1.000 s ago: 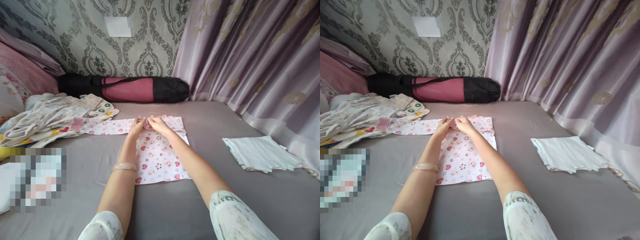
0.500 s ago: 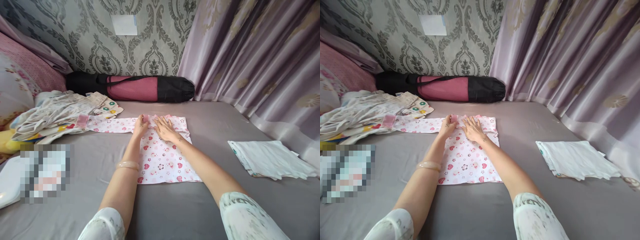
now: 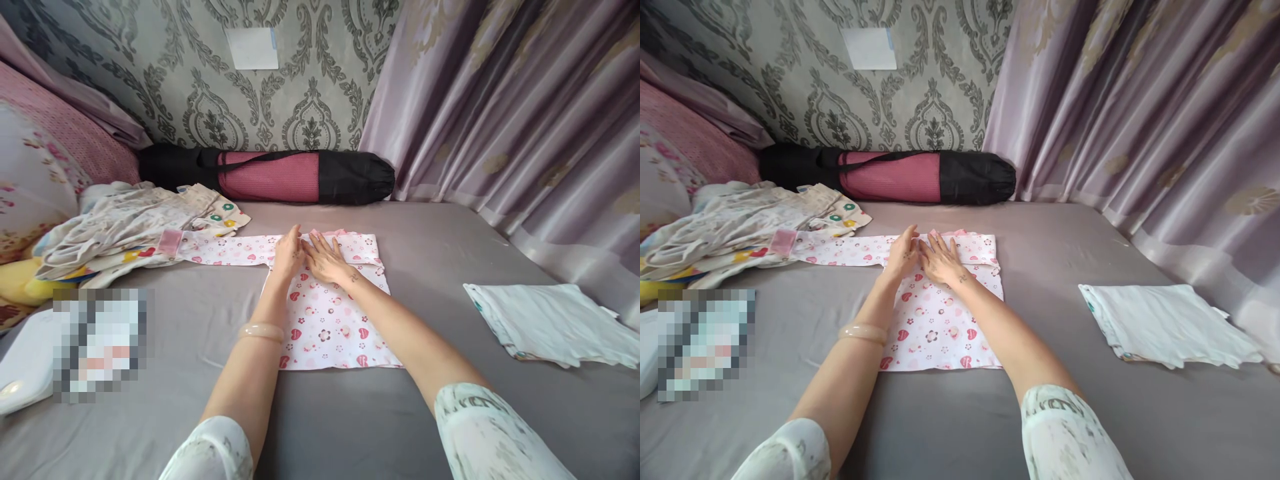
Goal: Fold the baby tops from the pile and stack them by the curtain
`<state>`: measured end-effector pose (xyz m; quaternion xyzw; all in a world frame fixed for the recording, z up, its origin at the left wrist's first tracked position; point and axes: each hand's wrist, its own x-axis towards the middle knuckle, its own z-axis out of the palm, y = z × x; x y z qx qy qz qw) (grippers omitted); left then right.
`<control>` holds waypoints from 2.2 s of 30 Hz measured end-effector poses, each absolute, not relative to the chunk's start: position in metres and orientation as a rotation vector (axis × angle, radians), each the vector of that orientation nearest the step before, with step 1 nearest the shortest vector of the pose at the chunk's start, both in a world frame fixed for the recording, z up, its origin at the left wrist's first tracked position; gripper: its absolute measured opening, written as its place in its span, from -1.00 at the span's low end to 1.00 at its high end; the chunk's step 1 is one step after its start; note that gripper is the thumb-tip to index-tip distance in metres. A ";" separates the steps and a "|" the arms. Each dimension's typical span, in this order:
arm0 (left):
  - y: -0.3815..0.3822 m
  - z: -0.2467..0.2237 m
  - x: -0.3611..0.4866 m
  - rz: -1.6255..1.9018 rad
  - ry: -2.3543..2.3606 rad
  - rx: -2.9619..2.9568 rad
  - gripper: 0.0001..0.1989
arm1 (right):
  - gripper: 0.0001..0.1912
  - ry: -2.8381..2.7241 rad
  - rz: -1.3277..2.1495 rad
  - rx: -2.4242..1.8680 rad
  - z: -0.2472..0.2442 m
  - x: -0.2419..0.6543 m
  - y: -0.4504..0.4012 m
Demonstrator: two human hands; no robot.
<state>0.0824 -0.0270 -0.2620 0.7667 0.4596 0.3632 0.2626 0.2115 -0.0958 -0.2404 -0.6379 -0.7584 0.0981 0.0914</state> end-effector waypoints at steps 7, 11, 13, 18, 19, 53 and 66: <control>-0.031 -0.279 0.087 0.823 1.257 2.174 -0.43 | -0.37 -2.229 0.346 -1.933 -0.245 0.211 -0.096; -0.034 -0.282 0.086 0.780 1.263 2.208 -0.49 | -0.33 -2.176 0.352 -2.016 -0.243 0.215 -0.102; -0.035 -0.281 0.086 0.727 1.277 2.229 -0.49 | -0.31 -2.139 0.363 -2.085 -0.242 0.219 -0.105; -0.037 -0.278 0.087 0.655 1.331 2.225 -0.47 | -0.23 -2.026 0.376 -2.248 -0.244 0.232 -0.108; -0.037 -0.278 0.087 0.646 1.337 2.227 -0.47 | -0.22 -2.000 0.380 -2.276 -0.244 0.235 -0.109; -0.051 -0.253 0.089 0.162 1.660 2.456 -0.36 | -0.21 -1.891 0.220 -2.444 -0.254 0.318 -0.113; -0.051 -0.252 0.092 0.262 1.671 2.433 -0.33 | -0.24 -1.926 0.232 -2.395 -0.236 0.310 -0.106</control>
